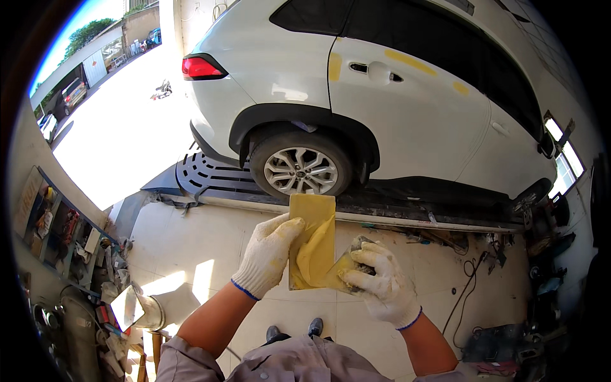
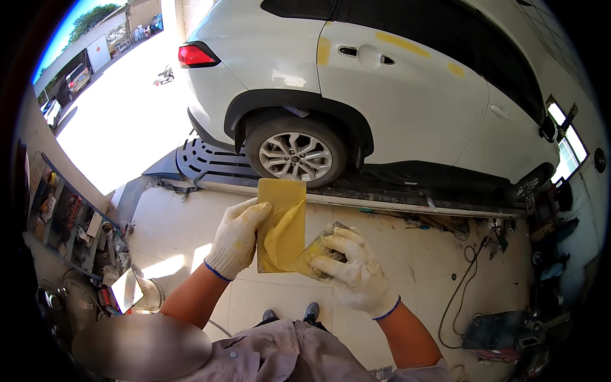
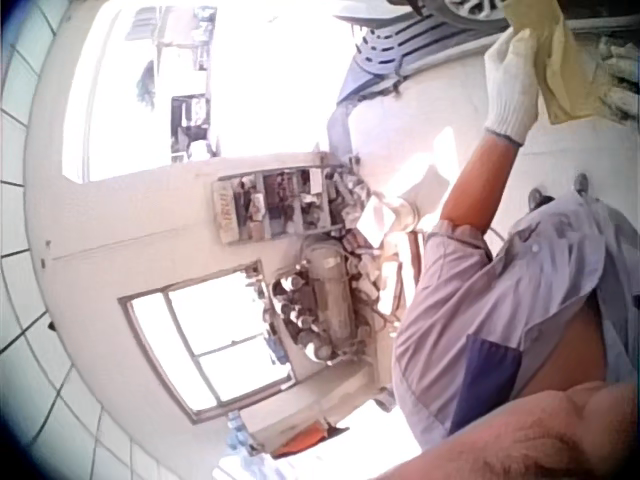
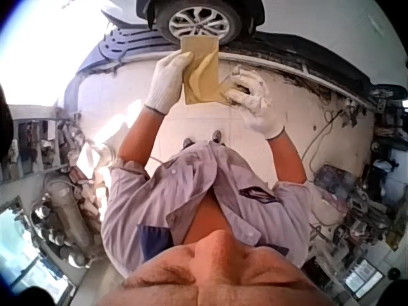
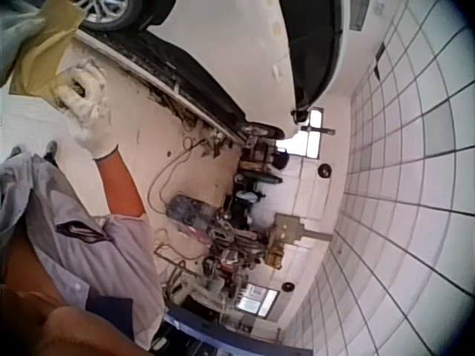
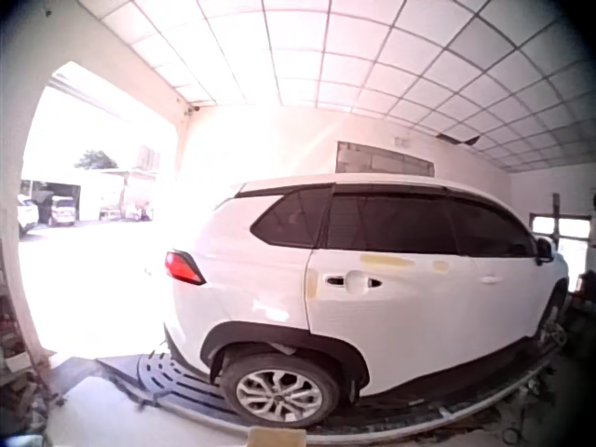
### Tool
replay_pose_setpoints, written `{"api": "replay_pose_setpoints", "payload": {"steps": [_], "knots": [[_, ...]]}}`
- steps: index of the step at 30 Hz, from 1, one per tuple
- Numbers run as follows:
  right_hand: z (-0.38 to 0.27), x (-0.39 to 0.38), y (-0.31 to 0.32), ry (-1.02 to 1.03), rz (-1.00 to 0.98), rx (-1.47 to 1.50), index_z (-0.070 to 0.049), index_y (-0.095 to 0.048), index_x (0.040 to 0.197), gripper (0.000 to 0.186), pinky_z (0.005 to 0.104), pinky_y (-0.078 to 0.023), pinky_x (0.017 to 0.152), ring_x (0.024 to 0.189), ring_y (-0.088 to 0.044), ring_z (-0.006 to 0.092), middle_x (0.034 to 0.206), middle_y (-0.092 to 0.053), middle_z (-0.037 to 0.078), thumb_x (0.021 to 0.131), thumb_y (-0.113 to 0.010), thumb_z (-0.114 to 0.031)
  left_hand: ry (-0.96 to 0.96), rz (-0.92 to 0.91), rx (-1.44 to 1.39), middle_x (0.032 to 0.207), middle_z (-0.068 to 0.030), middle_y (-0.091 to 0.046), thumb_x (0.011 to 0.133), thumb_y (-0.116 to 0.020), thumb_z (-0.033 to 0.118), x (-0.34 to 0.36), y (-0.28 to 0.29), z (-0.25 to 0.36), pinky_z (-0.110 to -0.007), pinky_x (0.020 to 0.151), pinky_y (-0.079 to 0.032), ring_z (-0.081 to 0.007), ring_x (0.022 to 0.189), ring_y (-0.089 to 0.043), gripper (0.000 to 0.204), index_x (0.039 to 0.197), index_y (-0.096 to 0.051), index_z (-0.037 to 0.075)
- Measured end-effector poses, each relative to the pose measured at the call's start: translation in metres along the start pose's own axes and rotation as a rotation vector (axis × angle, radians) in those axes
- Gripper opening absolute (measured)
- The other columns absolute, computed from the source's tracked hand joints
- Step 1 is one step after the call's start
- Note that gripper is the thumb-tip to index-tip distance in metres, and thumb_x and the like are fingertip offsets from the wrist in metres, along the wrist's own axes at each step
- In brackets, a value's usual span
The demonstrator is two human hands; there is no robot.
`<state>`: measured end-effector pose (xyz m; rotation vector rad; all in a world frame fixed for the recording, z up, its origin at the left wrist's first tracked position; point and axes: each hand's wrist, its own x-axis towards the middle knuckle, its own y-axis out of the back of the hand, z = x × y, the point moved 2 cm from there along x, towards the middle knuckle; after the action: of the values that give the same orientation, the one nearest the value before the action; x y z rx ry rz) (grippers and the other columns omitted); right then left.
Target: The person prepares body filler by mixing a paste and a hardener on a cardboard sheet using a scraper. They then apply the mixed filler to the side door of a white car to smooth out imperfections.
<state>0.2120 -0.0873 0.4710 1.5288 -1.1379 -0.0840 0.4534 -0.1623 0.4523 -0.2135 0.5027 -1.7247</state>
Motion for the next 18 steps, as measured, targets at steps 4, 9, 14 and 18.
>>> {"api": "replay_pose_setpoints", "payload": {"steps": [4,9,14,18], "knots": [[0.012,0.031,0.018,-0.050,0.204,-0.035,-0.018,-0.077,0.115,0.047,0.0509,-0.050,0.105,0.124,-0.060,0.0387,0.125,-0.065,0.012,0.073,-0.076,0.005,-0.016,-0.096,0.113,0.109,-0.0082,-0.073,0.106,-0.059,0.024,-0.002,-0.017,0.009,-0.025,0.075,-0.054,-0.0102,0.090,-0.066,0.042,0.134,-0.067,-0.006],[-0.026,0.044,0.010,-0.047,0.073,-0.217,-0.018,-0.077,0.116,0.045,0.0519,-0.048,0.106,0.122,-0.059,0.0373,0.124,-0.064,0.012,0.074,-0.077,-0.002,0.068,-0.150,0.404,0.112,-0.0068,-0.073,0.108,-0.057,0.024,-0.002,-0.032,0.035,-0.028,0.090,-0.054,-0.0100,0.101,-0.065,0.041,0.134,-0.068,-0.004],[-0.052,0.033,0.003,-0.033,0.018,-0.303,-0.021,-0.076,0.118,0.052,0.0561,-0.044,0.108,0.126,-0.056,0.0373,0.126,-0.062,0.011,0.070,-0.075,-0.004,-0.115,-0.152,0.478,0.107,-0.0043,-0.074,0.107,-0.057,0.025,0.004,-0.037,0.047,-0.029,0.087,-0.055,-0.0091,0.095,-0.065,0.039,0.133,-0.069,-0.003],[-0.059,0.039,0.019,-0.054,0.039,-0.322,-0.020,-0.076,0.116,0.050,0.0556,-0.044,0.110,0.126,-0.056,0.0379,0.125,-0.062,0.011,0.069,-0.076,-0.003,-0.300,-0.125,0.433,0.106,-0.0044,-0.075,0.108,-0.056,0.025,0.002,-0.039,0.075,-0.029,0.084,-0.055,-0.0089,0.092,-0.065,0.040,0.133,-0.069,-0.003]]}}
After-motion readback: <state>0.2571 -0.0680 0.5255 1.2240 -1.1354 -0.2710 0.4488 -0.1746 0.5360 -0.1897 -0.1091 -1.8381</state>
